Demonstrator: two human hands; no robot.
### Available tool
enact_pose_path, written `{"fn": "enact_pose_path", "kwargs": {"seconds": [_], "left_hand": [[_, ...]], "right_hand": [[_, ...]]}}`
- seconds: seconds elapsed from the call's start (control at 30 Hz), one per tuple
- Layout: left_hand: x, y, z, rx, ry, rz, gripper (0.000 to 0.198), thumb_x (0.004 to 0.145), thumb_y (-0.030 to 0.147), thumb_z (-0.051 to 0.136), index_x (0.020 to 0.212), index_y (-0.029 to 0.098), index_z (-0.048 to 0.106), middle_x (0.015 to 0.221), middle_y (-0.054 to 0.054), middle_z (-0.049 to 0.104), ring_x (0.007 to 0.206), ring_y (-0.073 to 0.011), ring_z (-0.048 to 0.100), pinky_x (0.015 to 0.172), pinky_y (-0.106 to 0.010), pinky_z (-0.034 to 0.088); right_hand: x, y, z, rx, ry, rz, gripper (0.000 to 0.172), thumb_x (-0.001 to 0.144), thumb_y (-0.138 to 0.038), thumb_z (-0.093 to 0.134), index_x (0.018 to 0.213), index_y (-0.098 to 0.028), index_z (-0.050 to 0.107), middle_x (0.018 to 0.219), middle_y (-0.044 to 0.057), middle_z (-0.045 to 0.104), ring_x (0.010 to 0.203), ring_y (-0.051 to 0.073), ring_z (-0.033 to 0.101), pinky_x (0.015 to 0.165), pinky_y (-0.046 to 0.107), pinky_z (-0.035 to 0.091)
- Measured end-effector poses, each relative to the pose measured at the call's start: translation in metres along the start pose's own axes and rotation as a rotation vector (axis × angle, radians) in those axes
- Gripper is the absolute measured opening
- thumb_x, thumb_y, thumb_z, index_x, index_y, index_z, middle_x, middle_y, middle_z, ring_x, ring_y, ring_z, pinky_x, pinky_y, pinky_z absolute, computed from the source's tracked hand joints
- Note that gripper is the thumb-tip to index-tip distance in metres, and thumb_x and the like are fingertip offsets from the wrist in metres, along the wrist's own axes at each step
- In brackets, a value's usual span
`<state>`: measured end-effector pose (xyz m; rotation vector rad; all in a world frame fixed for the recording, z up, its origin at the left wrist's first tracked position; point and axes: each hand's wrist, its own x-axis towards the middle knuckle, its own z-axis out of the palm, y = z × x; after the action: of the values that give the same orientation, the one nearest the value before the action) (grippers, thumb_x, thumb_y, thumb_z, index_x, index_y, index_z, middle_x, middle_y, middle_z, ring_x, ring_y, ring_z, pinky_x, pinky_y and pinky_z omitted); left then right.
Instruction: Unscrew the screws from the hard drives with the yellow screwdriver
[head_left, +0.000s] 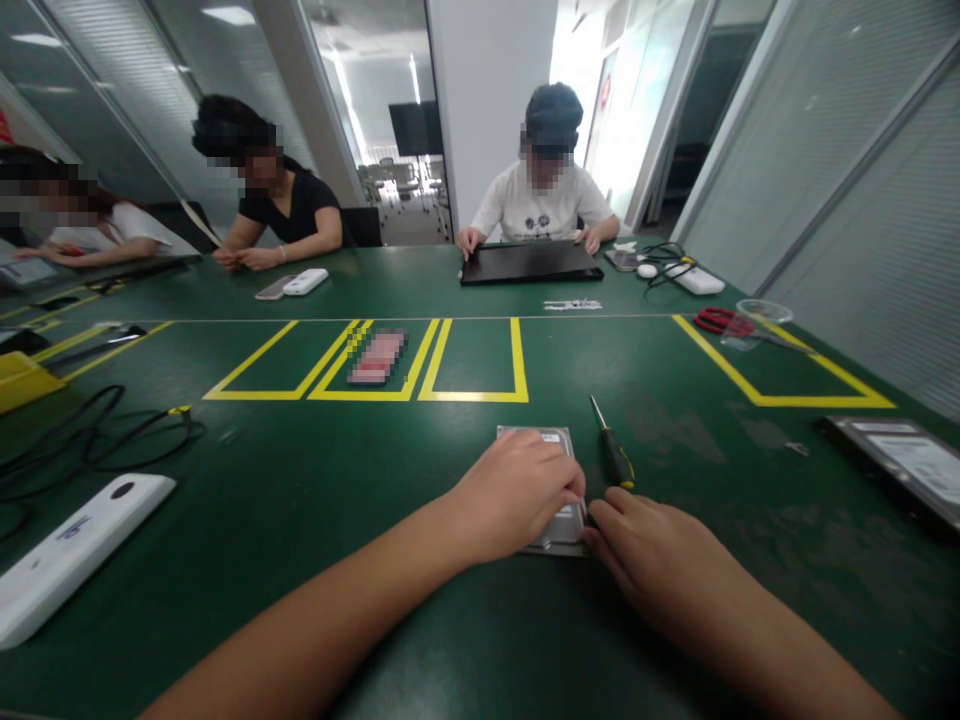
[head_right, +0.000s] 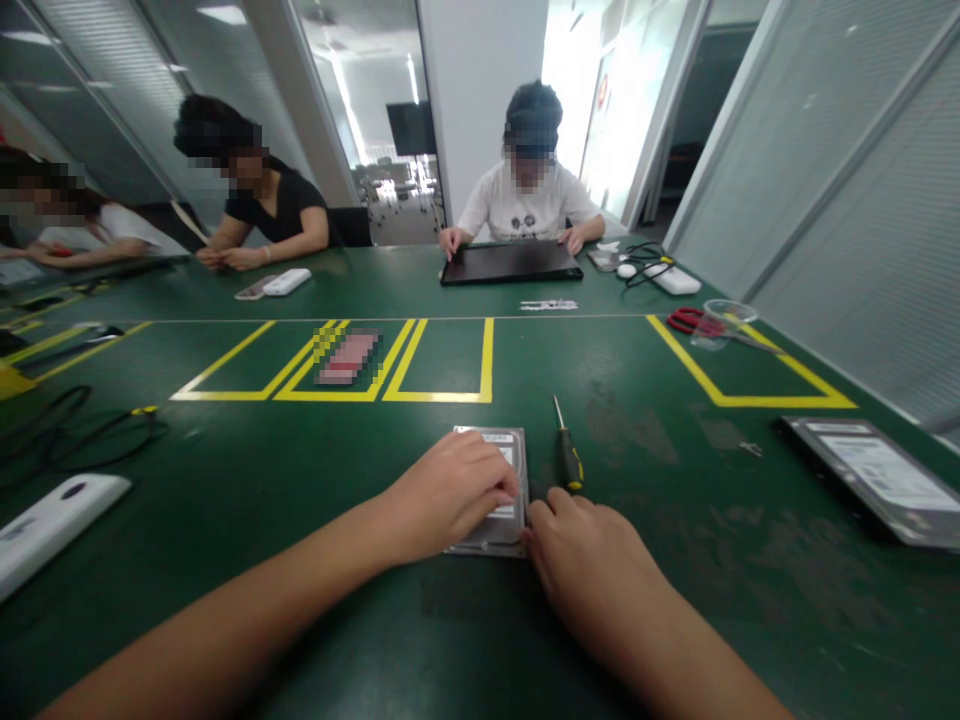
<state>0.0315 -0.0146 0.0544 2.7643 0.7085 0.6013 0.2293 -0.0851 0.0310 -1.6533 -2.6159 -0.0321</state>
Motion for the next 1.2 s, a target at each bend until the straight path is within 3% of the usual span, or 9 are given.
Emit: {"fn": "enact_pose_path", "kwargs": {"seconds": [0.1,0.2,0.37,0.53,0.7,0.97,1.2], "left_hand": [[0.011,-0.002,0.005,0.047,-0.052,-0.009,0.006,0.095,0.02,0.062,0.091,0.02,0.066,0.093,-0.002,0.068,0.089,-0.0203,0.058,0.08,-0.035,0.045],[0.021,-0.008,0.011,0.081,-0.095,-0.011,0.004,0.094,0.021,0.064,0.092,0.021,0.068,0.094,-0.002,0.068,0.091,-0.0216,0.058,0.079,-0.036,0.045],[0.032,-0.017,0.018,0.114,-0.147,-0.004,0.006,0.094,0.022,0.064,0.091,0.022,0.07,0.093,-0.002,0.068,0.089,-0.0213,0.059,0.075,-0.034,0.045],[0.036,-0.02,0.019,0.118,-0.176,0.0,0.006,0.093,0.021,0.066,0.089,0.022,0.07,0.09,-0.001,0.067,0.088,-0.0203,0.06,0.071,-0.032,0.044],[0.036,-0.021,0.018,0.114,-0.191,0.001,0.007,0.092,0.021,0.066,0.087,0.022,0.071,0.089,-0.002,0.067,0.086,-0.0203,0.06,0.071,-0.031,0.043],[0.037,-0.026,0.02,0.113,-0.21,0.026,0.009,0.092,0.02,0.064,0.086,0.022,0.07,0.089,-0.001,0.066,0.087,-0.0208,0.059,0.074,-0.032,0.045],[0.039,-0.029,0.015,0.093,-0.252,-0.004,0.01,0.093,0.019,0.063,0.087,0.02,0.071,0.091,-0.002,0.066,0.09,-0.0198,0.058,0.079,-0.031,0.046]], "right_hand": [[0.003,0.002,0.003,-0.022,-0.049,0.003,0.02,0.088,-0.007,0.051,0.09,-0.019,0.067,0.083,0.006,0.067,0.068,0.02,0.066,0.059,0.031,0.045],[0.004,0.002,0.007,-0.022,-0.036,0.009,0.021,0.088,-0.005,0.05,0.09,-0.017,0.067,0.083,0.007,0.067,0.069,0.02,0.066,0.059,0.031,0.046],[0.0,0.001,0.007,0.098,0.044,-0.028,0.012,0.093,-0.022,0.056,0.093,-0.016,0.067,0.087,0.007,0.066,0.076,0.021,0.066,0.067,0.034,0.053],[0.0,0.0,0.004,0.14,0.008,-0.018,0.02,0.087,-0.033,0.068,0.094,-0.014,0.068,0.088,0.009,0.067,0.076,0.023,0.067,0.066,0.038,0.055],[0.001,-0.003,0.003,0.117,-0.025,-0.013,0.029,0.077,-0.026,0.077,0.101,-0.011,0.07,0.093,0.011,0.068,0.083,0.028,0.068,0.072,0.044,0.06],[0.002,-0.007,0.001,0.091,-0.012,-0.006,0.023,0.078,-0.022,0.074,0.098,-0.011,0.07,0.092,0.011,0.069,0.082,0.027,0.069,0.071,0.044,0.062],[0.007,-0.011,0.001,0.141,-0.099,0.082,0.023,0.086,-0.026,0.069,0.104,-0.012,0.068,0.099,0.012,0.067,0.09,0.029,0.069,0.078,0.049,0.061]]}}
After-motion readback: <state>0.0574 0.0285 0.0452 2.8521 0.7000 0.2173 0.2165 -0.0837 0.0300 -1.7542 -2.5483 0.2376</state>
